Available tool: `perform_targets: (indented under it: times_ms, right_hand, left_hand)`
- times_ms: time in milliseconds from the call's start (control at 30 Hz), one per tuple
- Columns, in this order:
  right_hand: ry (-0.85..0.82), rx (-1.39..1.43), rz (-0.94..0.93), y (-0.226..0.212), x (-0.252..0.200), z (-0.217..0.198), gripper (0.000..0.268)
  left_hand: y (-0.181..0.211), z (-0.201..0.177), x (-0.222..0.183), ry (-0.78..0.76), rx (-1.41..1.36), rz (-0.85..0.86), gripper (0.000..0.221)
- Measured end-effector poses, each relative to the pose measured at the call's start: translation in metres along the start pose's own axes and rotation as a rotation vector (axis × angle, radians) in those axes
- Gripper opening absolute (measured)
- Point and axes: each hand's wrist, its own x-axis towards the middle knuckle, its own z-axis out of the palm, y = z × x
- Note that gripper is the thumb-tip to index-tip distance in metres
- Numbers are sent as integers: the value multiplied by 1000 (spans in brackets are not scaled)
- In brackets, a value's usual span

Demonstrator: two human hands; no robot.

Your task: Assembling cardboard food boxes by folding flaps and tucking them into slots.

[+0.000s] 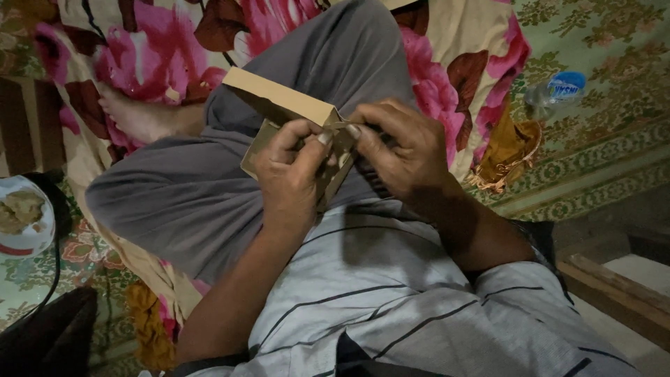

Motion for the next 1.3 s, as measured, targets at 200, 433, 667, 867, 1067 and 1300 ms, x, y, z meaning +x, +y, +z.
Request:
perform_targets:
  times_ms: [200, 433, 667, 867, 1067, 1300]
  right_hand:
    - [-58, -23, -5, -1, 4, -5, 3]
    - [-83, -54, -7, -8, 8, -4, 5]
    - [-60, -36, 37, -12, 10, -1, 8]
    - [-111, -34, 26, -7, 10, -6, 7]
    - [-149, -47, 3, -3, 12, -6, 7]
    - [-195, -94, -28, -8, 16, -6, 7]
  left_hand:
    - [0, -3, -2, -1, -16, -8, 11]
    - [-2, -4, -2, 11, 2, 39, 13]
    - [0, -5, -3, -7, -27, 41, 13]
    - [4, -6, -4, -15, 49, 80, 14]
    - [-7, -11, -3, -1, 160, 166, 12]
    - [-3, -11, -4, -9, 173, 167, 12]
